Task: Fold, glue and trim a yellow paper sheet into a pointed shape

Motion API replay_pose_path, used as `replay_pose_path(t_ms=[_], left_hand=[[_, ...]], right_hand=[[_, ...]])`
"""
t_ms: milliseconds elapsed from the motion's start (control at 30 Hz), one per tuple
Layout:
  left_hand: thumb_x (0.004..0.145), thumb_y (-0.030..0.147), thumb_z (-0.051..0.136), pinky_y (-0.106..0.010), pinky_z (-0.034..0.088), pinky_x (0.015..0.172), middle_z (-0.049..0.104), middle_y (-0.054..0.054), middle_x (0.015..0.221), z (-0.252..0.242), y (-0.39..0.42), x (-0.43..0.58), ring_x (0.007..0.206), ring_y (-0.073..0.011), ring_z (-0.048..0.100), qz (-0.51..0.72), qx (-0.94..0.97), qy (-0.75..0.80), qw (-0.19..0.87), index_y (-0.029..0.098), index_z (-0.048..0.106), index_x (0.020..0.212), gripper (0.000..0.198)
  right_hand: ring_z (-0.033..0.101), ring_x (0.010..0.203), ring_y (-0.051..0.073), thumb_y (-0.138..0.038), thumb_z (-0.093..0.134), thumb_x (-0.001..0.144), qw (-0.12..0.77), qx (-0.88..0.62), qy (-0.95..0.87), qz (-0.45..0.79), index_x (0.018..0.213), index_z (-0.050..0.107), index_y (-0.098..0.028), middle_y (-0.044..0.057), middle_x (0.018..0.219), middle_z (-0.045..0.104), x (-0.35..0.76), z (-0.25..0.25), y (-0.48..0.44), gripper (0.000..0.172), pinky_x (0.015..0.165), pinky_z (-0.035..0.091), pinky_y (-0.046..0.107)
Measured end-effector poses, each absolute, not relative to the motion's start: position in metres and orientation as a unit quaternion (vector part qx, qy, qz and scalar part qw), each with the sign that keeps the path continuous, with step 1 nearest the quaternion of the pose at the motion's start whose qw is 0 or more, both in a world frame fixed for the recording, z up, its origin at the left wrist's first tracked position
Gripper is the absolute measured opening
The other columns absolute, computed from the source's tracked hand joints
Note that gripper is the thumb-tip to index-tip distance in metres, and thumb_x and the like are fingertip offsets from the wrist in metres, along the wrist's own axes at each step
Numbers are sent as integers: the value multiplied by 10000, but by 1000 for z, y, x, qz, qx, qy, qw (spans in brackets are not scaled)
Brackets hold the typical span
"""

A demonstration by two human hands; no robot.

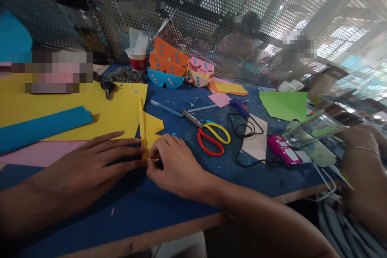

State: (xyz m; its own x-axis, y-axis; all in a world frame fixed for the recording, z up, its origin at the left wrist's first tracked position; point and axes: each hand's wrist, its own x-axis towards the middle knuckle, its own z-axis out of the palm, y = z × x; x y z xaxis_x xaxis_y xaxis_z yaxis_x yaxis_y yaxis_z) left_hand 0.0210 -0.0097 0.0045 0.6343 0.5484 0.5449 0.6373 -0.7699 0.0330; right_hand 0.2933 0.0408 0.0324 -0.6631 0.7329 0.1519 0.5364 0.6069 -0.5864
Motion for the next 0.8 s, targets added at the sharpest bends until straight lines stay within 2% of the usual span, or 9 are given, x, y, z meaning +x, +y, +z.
replay_pose_path(t_ms=[300, 533, 800], left_hand=[[981, 47, 645, -509, 461, 1451, 914, -78, 1450, 5, -8, 16, 1437, -282, 818, -233, -910, -337, 61, 314, 866, 1337, 497], [928, 13, 629, -531, 481, 1444, 911, -82, 1467, 0, -7, 14, 1490, -289, 790, -245, -913, -320, 64, 304, 868, 1369, 580], [908, 33, 651, -539, 509, 1413, 917, -85, 1441, 5, -8, 17, 1442, -305, 807, -231, -914, -324, 80, 300, 859, 1383, 583]], right_hand=[[701, 1059, 244, -73, 730, 975, 189, -357, -875, 267, 1015, 546, -289, 30, 1112, 734, 294, 36, 42, 286, 969, 535, 410], [688, 1051, 243, -42, 683, 944, 183, -363, -870, 279, 1019, 539, -287, 37, 1119, 732, 296, 38, 43, 294, 963, 530, 414], [704, 1065, 244, -123, 755, 1026, 196, -369, -865, 278, 1015, 558, -283, 39, 1114, 750, 293, 33, 42, 254, 974, 542, 422]])
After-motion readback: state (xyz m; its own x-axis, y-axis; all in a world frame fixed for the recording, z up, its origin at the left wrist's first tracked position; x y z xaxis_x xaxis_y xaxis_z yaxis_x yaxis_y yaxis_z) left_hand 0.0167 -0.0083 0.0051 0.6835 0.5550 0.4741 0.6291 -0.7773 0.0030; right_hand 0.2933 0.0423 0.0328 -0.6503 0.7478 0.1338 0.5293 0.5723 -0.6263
